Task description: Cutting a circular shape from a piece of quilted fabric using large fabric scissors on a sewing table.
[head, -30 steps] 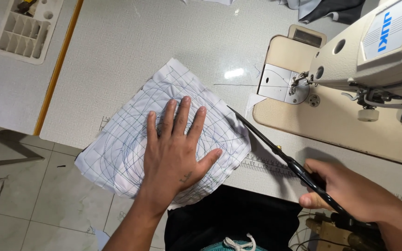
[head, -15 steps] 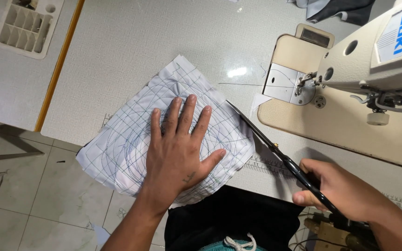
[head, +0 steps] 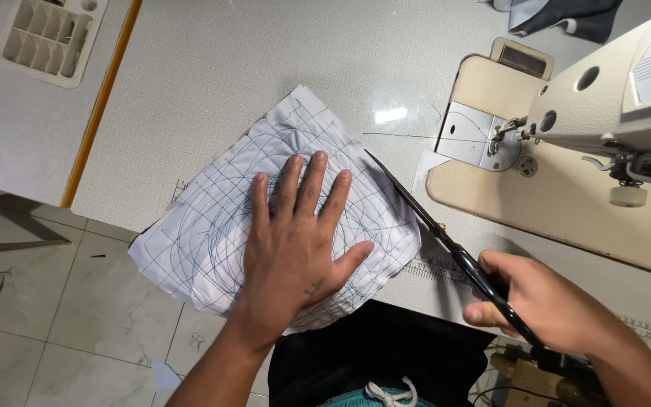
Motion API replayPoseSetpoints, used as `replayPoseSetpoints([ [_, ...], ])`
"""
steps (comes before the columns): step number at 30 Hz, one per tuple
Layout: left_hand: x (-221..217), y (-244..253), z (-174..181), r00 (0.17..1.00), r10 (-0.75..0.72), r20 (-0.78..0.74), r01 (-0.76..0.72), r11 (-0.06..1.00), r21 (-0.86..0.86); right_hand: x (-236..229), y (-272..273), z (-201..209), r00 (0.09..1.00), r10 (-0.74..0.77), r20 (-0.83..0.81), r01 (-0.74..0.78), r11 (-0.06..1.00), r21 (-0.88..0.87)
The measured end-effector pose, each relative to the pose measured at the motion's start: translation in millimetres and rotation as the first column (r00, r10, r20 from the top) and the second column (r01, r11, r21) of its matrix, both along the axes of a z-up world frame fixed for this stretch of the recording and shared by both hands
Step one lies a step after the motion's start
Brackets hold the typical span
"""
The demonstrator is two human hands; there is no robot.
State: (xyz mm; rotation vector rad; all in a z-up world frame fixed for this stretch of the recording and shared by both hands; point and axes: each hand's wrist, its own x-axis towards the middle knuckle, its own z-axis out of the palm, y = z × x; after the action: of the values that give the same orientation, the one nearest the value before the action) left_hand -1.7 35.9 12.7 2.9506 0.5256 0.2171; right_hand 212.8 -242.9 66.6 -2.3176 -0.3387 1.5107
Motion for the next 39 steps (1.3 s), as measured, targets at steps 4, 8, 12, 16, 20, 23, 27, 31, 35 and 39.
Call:
replayPoseSetpoints([
  [4, 0.2, 0.0, -0.9, 1.0, -0.004, -0.01, 0.004, 1.0, 0.004, 2.9, 14.7, 6.2, 0.989, 0.141, 0.044, -0.14, 0.99, -0.025],
  [8, 0.7, 0.0, -2.4, 1.0, 0.002, -0.009, -0.002, 1.0, -0.004, -4.5, 27.7, 7.3, 0.998, 0.047, 0.045, -0.046, 0.999, -0.026],
  [12, 0.6, 0.0, -2.7, 1.0, 0.005, -0.003, -0.005, 1.0, 0.005, -3.5, 30.0, 5.1, 0.998, -0.07, -0.008, 0.07, 0.997, 0.034],
  [16, -0.2, -0.1, -1.6, 1.0, -0.001, 0.016, 0.001, 1.0, -0.006, 3.2, 38.9, 4.3, 0.99, 0.125, 0.066, -0.123, 0.992, -0.027],
  [20, 0.1, -0.2, -2.9, 1.0, 0.008, 0.025, -0.007, 1.0, -0.02, -1.2, 55.5, 7.7, 0.984, 0.141, 0.109, -0.141, 0.99, -0.014],
  [23, -0.5, -1.1, -5.1, 1.0, 0.017, 0.022, -0.017, 1.0, -0.002, -4.9, 62.4, 14.2, 0.994, 0.066, 0.089, -0.065, 0.998, -0.006],
  [27, -0.8, -0.1, -6.4, 1.0, 0.011, 0.004, -0.011, 1.0, 0.0, -1.8, 70.3, 15.3, 0.997, 0.048, 0.066, -0.047, 0.999, -0.013],
  [31, -0.4, -0.6, -5.2, 1.0, 0.013, 0.01, -0.013, 1.0, -0.011, -2.5, 96.5, 28.4, 0.96, 0.226, 0.162, -0.204, 0.968, -0.143],
  [35, -1.0, -0.5, -4.9, 0.999, 0.015, 0.031, -0.014, 1.0, -0.007, -1.5, 95.4, 25.1, 0.957, 0.206, 0.205, -0.19, 0.977, -0.098],
  [39, -0.9, 0.9, -7.2, 1.0, 0.004, 0.003, -0.004, 0.999, -0.032, 6.4, 98.8, 27.6, 0.981, 0.146, 0.128, -0.141, 0.989, -0.054],
])
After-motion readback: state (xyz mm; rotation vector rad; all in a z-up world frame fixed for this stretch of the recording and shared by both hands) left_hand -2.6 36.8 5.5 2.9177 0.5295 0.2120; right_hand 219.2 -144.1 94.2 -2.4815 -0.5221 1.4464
